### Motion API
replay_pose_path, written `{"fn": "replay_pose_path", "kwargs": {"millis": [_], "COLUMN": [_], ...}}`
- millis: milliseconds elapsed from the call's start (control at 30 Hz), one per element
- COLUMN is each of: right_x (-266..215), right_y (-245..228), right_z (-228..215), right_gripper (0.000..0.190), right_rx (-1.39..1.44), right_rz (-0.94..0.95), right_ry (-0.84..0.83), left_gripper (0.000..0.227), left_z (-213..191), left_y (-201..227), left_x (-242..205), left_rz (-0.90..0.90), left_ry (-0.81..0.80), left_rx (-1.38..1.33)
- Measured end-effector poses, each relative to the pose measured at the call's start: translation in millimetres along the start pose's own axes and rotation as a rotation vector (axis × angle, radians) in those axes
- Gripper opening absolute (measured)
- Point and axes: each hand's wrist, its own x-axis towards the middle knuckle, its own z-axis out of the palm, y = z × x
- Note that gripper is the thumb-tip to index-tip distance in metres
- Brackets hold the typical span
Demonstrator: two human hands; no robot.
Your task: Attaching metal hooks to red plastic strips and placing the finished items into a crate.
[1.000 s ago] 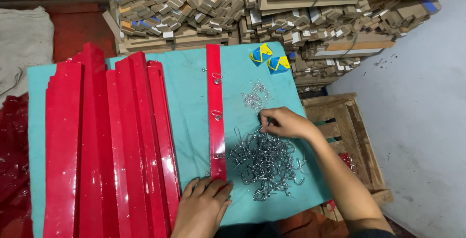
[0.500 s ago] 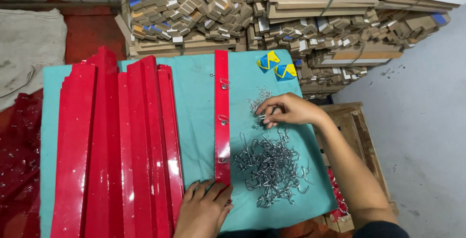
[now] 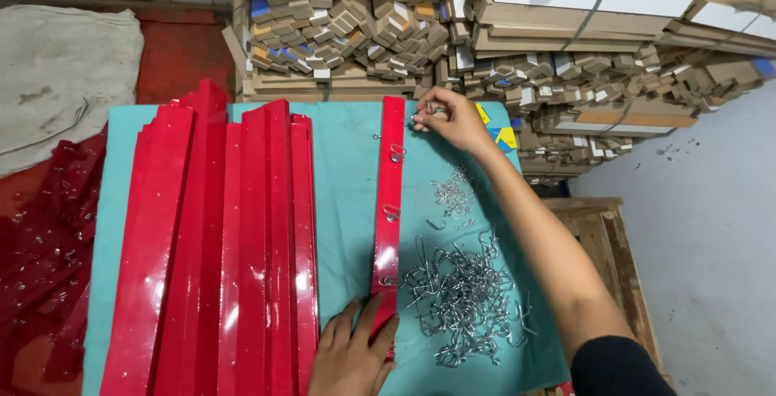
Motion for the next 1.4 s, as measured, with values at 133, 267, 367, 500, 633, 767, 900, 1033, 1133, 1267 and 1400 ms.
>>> {"fn": "replay_pose_path", "kwargs": {"millis": [133,267,367,500,633,767,900,1033,1133,1267,1400], "right_x": [18,24,28,34,38,46,67,72,77,85,84], "right_y": [6,4,8,11,-3,-6,17,-4,-5,11,9], "right_z": [1,1,-1,-3,1,3,3,17,24,26,26], "right_gripper": [0.006,0.004,0.004,0.007,0.007,0.011,0.005,0.010,0.013,0.015,0.016], "right_rx": [-0.152,-0.281,-0.304,-0.372,-0.513,-0.644,-0.853,-0.890,-0.938,-0.985,-0.966], "right_rz": [0.036,0.016,-0.001,-0.017,-0.040,-0.112,-0.225,-0.190,-0.038,-0.051,-0.089], "right_ry": [-0.001,0.039,0.038,0.004,-0.011,-0.055,-0.108,-0.196,-0.255,-0.330,-0.321], "left_gripper": [0.091,0.097,0.099,0.098,0.096,0.097,0.095,0.103,0.111,0.117,0.120], "left_z": [0,11,20,21,28,31,27,36,35,44,18], "left_y": [-1,-3,-3,-1,0,0,0,0,3,8,17], "left_x": [0,-4,-6,-8,-11,-11,-10,-12,-9,-11,5], "left_rz": [-0.030,-0.049,-0.057,-0.049,-0.052,-0.072,-0.064,-0.079,-0.094,-0.131,-0.202], "left_ry": [-0.057,-0.115,-0.160,-0.045,-0.068,-0.063,-0.064,-0.062,-0.026,-0.031,-0.059], "left_rx": [-0.014,-0.023,-0.038,0.013,0.024,0.021,0.037,0.016,0.072,0.112,0.096]}}
